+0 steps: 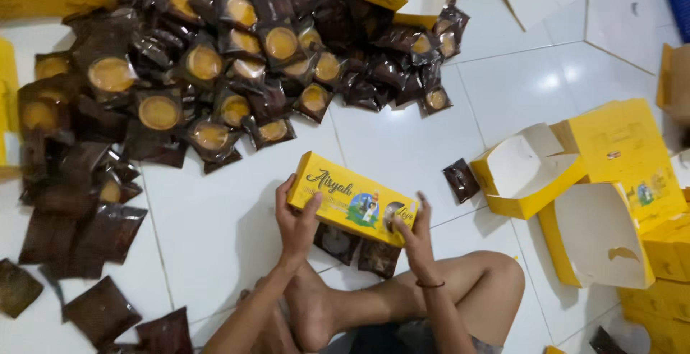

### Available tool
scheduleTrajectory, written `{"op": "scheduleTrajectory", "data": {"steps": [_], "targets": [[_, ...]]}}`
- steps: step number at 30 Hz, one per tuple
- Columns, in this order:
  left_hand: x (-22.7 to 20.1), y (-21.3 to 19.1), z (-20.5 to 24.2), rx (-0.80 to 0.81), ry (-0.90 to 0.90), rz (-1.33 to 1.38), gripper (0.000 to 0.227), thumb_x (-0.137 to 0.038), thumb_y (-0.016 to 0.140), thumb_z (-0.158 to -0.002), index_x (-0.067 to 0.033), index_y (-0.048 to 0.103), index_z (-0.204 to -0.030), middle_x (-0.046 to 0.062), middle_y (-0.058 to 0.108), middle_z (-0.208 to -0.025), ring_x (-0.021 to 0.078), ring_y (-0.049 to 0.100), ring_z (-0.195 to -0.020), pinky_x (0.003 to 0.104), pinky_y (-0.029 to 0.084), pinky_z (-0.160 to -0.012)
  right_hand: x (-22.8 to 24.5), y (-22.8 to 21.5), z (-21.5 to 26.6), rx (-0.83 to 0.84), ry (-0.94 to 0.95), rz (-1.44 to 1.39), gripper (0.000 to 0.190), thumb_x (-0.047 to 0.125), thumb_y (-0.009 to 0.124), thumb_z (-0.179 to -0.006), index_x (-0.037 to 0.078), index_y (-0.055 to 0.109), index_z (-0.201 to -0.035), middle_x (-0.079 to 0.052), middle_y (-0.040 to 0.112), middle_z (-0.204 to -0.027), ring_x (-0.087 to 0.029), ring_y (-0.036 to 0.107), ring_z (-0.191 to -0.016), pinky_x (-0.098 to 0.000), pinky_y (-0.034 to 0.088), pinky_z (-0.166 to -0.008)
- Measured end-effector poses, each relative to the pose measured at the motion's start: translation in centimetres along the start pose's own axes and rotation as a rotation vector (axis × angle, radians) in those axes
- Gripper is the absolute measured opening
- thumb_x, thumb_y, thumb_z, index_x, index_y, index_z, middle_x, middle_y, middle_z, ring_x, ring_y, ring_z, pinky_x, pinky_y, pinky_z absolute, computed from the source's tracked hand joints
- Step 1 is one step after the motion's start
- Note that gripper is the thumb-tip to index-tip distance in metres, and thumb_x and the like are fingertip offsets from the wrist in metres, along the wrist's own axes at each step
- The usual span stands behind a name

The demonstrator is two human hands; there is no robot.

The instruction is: The person sits on the floor and packs individually wrapped snacks into yellow cardboard boxes. They pick up snacks from a pile, place them into the boxes, and close the boxes.

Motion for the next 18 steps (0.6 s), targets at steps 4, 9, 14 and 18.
{"op": "scheduleTrajectory", "data": {"steps": [4,9,14,18], "targets": [[-4.9,-0.7,-1.0,0.056,0.003,-0.040,0.087,-0.040,0.071,-0.081,-0.0126,0.030,-0.154,0.013,0.057,-0.135,0.0223,0.069,-0.101,0.037,0.061,-0.078,1.7,4.7,-3.7,-0.007,0.537,-0.522,0.063,0.025,0.070,-0.086,0.015,0.040,-0.141,-0.018,0.062,-0.129,-0.034,0.069,-0.105,-0.0439,0.061,-0.079],[-4.9,-2.0,-0.1,0.207,0.163,-0.177,0.070,-0.044,0.049,-0.098,-0.0046,0.036,-0.155,0.014,0.040,-0.158,0.0250,0.056,-0.131,0.038,0.053,-0.094,3.0,13.1,-15.0,-0.322,0.359,-0.767,0.059,0.020,0.077,-0.081,0.013,0.043,-0.128,-0.016,0.063,-0.124,-0.030,0.070,-0.103,-0.0439,0.061,-0.086],[-5.8,-0.5,2.6,0.176,-0.068,-0.417,0.053,-0.028,0.042,-0.098,-0.0079,0.057,-0.145,0.015,0.066,-0.129,0.0242,0.059,-0.100,0.033,0.046,-0.090,9.2,18.3,-24.5,0.108,0.123,-0.745,0.086,0.039,0.063,-0.090,0.021,0.027,-0.166,0.011,0.019,-0.175,-0.012,0.033,-0.151,-0.0317,0.042,-0.108],[1.1,-1.9,2.0,0.279,0.209,-0.232,0.051,-0.008,0.046,-0.094,0.0131,0.056,-0.138,0.029,0.065,-0.126,0.0349,0.068,-0.110,0.030,0.049,-0.078,3.9,10.0,-19.4,0.068,0.009,-0.267,0.069,0.043,0.068,-0.089,0.015,0.052,-0.150,-0.012,0.040,-0.169,-0.031,0.053,-0.144,-0.0397,0.046,-0.120]]}}
Point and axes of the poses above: each hand's wrist, its own z-axis away from the middle knuckle, its own y-axis out of the palm, x = y × z, the point moved 2 cm from there along -z, towards the middle knuckle
